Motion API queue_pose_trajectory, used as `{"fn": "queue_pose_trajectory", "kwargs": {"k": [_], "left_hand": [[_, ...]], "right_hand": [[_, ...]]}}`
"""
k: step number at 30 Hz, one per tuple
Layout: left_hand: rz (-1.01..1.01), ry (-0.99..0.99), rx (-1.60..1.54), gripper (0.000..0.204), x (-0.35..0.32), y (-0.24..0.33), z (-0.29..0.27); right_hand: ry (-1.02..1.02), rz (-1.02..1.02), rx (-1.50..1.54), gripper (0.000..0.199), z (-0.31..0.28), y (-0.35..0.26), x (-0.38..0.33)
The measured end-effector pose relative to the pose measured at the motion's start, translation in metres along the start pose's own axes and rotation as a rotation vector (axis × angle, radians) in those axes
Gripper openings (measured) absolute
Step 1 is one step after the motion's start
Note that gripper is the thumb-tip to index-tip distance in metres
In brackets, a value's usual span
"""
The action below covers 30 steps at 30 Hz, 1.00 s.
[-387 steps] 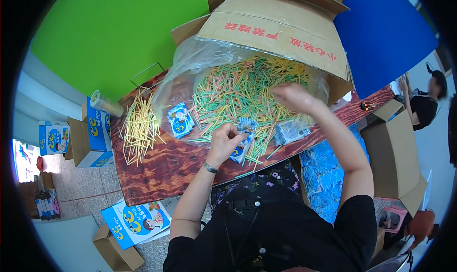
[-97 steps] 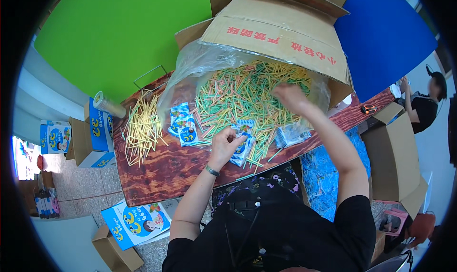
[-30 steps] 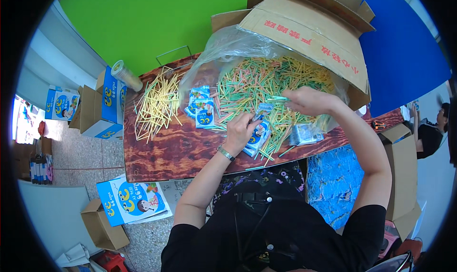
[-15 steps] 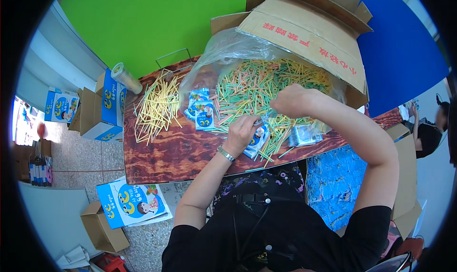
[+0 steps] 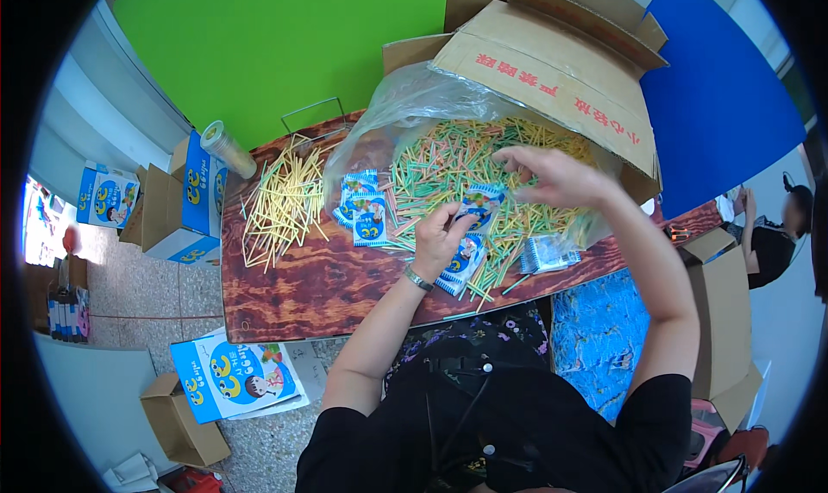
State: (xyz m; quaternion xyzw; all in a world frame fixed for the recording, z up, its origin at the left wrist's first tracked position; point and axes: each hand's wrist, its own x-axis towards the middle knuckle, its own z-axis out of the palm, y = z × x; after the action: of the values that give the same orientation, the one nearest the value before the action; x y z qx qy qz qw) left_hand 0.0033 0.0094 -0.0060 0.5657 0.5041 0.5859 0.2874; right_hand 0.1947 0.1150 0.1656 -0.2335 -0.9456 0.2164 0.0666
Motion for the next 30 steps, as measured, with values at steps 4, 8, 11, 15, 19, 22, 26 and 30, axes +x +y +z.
{"fn": "queue_pose_trajectory", "kwargs": {"k": [4, 8, 11, 15, 19, 22, 26, 30], "left_hand": [[0.002, 0.016, -0.275, 0.016, 0.003, 0.002, 0.001], [-0.095, 0.023, -0.246, 0.013, 0.003, 0.016, -0.017], [0.095, 0.125, -0.073, 0.012, 0.002, 0.016, -0.027], [-0.033, 0.147, 0.013, 0.009, -0.018, 0.014, -0.052], [-0.227, 0.256, 0.110, 0.015, -0.032, -0.014, -0.097], [-0.318, 0.345, 0.175, 0.019, -0.034, -0.056, -0.130], [-0.128, 0.513, 0.609, 0.023, -0.027, -0.080, -0.131], [-0.229, 0.446, 0.710, 0.025, -0.023, -0.078, -0.111]], "right_hand": [[0.129, 0.154, 0.244, 0.045, 0.041, -0.014, -0.004], [0.465, -0.089, 0.087, 0.050, 0.064, -0.023, 0.003], [0.535, -0.148, 0.071, 0.051, 0.072, -0.023, 0.006], [0.349, 0.006, 0.297, 0.044, 0.091, -0.016, 0.007], [0.183, 0.154, -0.075, 0.029, 0.132, 0.026, -0.004], [0.049, 0.272, -0.289, 0.036, 0.149, 0.016, 0.001], [0.087, 0.316, -0.331, 0.036, 0.163, 0.010, 0.010], [0.158, 0.280, -0.247, 0.026, 0.170, 0.032, 0.000]]}}
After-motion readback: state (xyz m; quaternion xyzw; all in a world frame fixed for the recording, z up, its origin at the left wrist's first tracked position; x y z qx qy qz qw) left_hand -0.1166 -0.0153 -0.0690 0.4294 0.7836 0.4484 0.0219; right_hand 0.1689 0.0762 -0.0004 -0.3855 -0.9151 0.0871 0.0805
